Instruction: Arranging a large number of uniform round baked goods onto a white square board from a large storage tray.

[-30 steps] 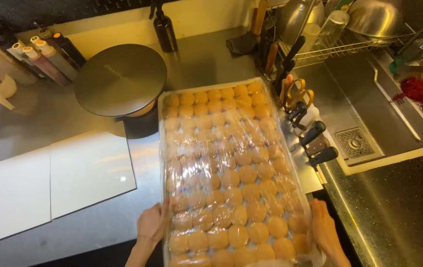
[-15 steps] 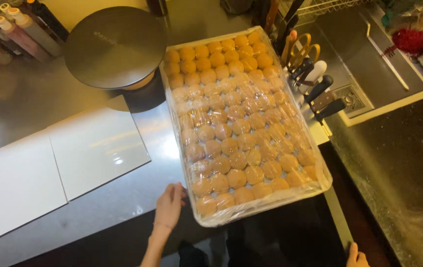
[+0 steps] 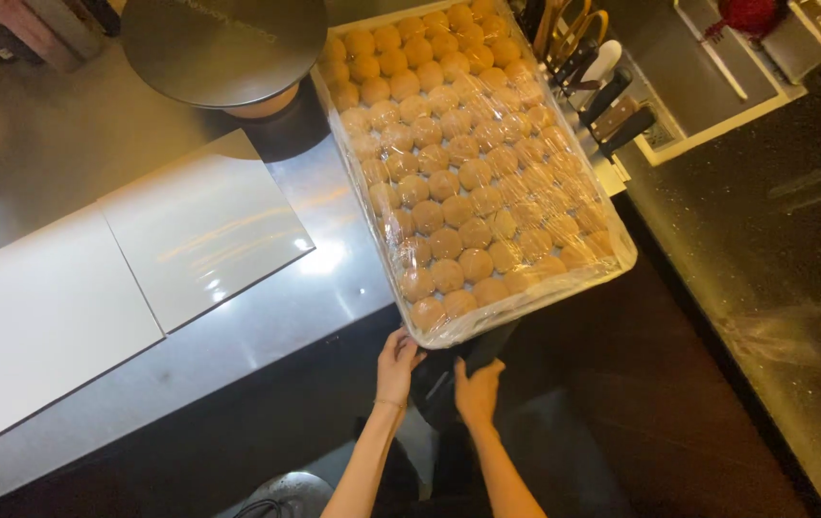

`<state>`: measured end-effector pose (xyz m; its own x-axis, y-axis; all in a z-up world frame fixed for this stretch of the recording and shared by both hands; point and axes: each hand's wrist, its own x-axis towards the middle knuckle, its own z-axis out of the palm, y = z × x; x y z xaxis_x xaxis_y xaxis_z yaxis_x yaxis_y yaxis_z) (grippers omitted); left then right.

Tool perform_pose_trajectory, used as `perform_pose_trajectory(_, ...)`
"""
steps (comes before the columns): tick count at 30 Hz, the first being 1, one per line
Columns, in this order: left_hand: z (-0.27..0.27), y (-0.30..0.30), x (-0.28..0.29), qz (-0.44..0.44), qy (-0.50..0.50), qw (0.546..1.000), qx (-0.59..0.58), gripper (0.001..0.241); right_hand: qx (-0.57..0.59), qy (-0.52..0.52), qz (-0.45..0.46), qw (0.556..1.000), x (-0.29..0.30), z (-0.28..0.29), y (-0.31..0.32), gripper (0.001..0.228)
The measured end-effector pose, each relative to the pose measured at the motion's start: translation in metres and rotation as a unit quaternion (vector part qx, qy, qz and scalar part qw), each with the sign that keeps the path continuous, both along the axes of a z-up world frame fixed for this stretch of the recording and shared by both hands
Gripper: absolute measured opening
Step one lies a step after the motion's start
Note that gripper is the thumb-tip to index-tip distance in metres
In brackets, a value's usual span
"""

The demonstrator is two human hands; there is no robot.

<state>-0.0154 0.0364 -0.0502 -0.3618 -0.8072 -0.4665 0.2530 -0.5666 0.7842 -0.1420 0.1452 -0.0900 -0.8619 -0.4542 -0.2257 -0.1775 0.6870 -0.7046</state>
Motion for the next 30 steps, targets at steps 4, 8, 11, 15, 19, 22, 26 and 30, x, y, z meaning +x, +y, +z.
perform_pose_trajectory(4, -0.01, -0.001, 0.003, 0.017, -0.088, 0.995, -0.051, 0.029, -0.041, 0.041, 0.027, 0.998, 0.004, -0.065, -0.027, 0.095)
perform_pose_trajectory(8, 0.021, 0.004, 0.003, 0.042, -0.093, 0.992, -0.068, 0.028, -0.098, -0.228, 0.099, 0.964, -0.07, -0.043, -0.007, 0.068)
perform_pose_trajectory(11, 0.043, 0.006, 0.0, 0.082, -0.049, 0.995, 0.003, 0.029, -0.255, -0.353, -0.033, 0.9, -0.171, -0.012, 0.018, 0.045)
perform_pose_trajectory(15, 0.029, 0.018, -0.004, 0.116, -0.067, 0.991, 0.027, 0.033, -0.342, -0.317, -0.073, 0.882, -0.302, 0.071, 0.014, 0.055)
perform_pose_trajectory(19, -0.001, 0.03, -0.009, 0.198, -0.053, 0.977, 0.063, 0.033, -0.25, -0.345, -0.044, 0.904, -0.376, 0.082, -0.011, 0.046)
perform_pose_trajectory(22, -0.012, 0.045, -0.011, 0.258, -0.058, 0.961, 0.081, 0.031, -0.227, -0.365, -0.039, 0.902, -0.393, 0.055, -0.003, 0.034)
perform_pose_trajectory(26, -0.044, 0.061, -0.017, 0.347, -0.034, 0.933, 0.089, 0.028, -0.181, -0.278, -0.045, 0.942, -0.392, 0.061, 0.002, 0.031)
perform_pose_trajectory(30, 0.007, 0.05, -0.029, 0.366, 0.048, 0.922, 0.118, 0.032, -0.244, -0.347, -0.095, 0.9, -0.395, 0.052, 0.006, 0.028)
